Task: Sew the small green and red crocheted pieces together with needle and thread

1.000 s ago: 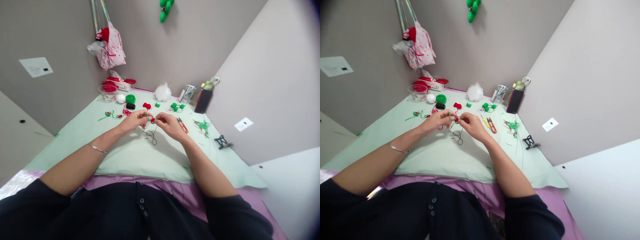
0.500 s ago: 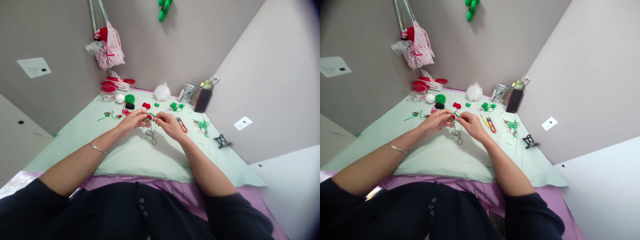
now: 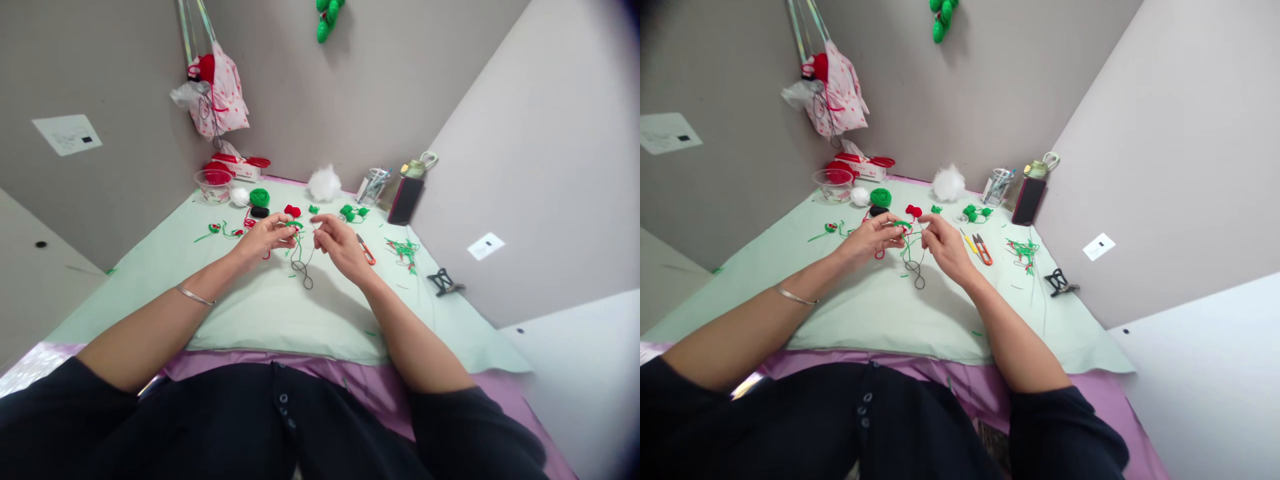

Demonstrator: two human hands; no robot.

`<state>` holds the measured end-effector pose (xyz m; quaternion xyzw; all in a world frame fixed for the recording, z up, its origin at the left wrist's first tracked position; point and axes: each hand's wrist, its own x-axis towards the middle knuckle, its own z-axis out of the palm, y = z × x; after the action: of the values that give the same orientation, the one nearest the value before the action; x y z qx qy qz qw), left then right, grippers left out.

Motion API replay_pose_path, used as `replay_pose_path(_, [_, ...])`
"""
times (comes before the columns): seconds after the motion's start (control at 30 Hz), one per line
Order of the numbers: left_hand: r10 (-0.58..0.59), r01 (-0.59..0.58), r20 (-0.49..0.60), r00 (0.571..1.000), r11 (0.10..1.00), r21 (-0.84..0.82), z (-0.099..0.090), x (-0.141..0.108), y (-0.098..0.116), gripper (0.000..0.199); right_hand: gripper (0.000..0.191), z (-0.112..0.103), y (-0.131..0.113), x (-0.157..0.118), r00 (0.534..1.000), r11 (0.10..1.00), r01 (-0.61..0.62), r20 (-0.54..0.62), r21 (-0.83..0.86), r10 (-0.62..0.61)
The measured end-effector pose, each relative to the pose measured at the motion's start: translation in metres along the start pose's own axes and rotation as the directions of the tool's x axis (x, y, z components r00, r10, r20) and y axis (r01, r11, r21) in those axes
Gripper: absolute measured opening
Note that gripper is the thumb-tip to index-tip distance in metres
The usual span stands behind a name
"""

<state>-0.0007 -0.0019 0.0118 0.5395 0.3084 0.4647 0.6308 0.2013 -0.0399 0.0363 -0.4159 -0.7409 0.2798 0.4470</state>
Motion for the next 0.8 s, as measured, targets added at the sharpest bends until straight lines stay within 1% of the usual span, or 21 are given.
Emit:
replay_pose_path(0.07, [0.004, -0.004, -0.006, 1.0, 1.0, -0.002, 0.0002, -0.0003, 0.0005, 0.039, 0.013, 0.0019, -0.004, -0.0023, 0.999, 0.999, -0.011, 0.035, -0.033, 0.012])
replay_pose_path(0.13, [0.006, -0.006, -0.006, 1.0, 1.0, -0.005, 0.0005, -0.0006, 0.001, 0.039, 0.01, 0.0037, -0.007, -0.0038, 0.999, 0.997, -0.022, 0.041, -0.071, 0.025])
replay_pose_path(0.27, [0.007, -0.007, 0.01, 1.0, 1.0, -0.004, 0.0004, -0.0008, 0.0013, 0.037, 0.011, 0.0051, -0.009, -0.0048, 0.999, 0.991, -0.042, 0.03, -0.128, 0.046])
replay_pose_path(0.5, [0.032, -0.033, 0.026, 0.999, 0.999, 0.029, -0.0008, -0.0001, 0.0006, 0.035, 0.012, 0.0043, -0.0094, -0.0047, 0.996, 0.987, -0.07, 0.038, -0.148, 0.076])
replay_pose_path(0.57, [0.067, -0.07, 0.032, 0.997, 0.995, 0.075, -0.001, 0.0001, -0.0002, 0.035, 0.012, 0.0042, -0.0094, -0.0044, 0.996, 0.983, -0.076, 0.043, -0.165, 0.084])
replay_pose_path(0.63, [0.133, -0.137, 0.036, 0.99, 0.98, 0.146, -0.0004, -0.0005, -0.0012, 0.034, 0.011, 0.0045, -0.009, -0.004, 0.995, 0.98, -0.082, 0.046, -0.181, 0.092])
replay_pose_path(0.73, [0.265, -0.264, 0.029, 0.964, 0.929, 0.258, 0.0015, -0.0029, -0.0034, 0.031, 0.012, 0.0057, -0.008, -0.0032, 0.994, 0.98, -0.091, 0.04, -0.177, 0.1])
replay_pose_path(0.8, [0.335, -0.323, 0.018, 0.942, 0.893, 0.313, 0.0027, -0.0049, -0.0053, 0.03, 0.012, 0.0065, -0.0076, -0.0029, 0.995, 0.982, -0.092, 0.03, -0.165, 0.098])
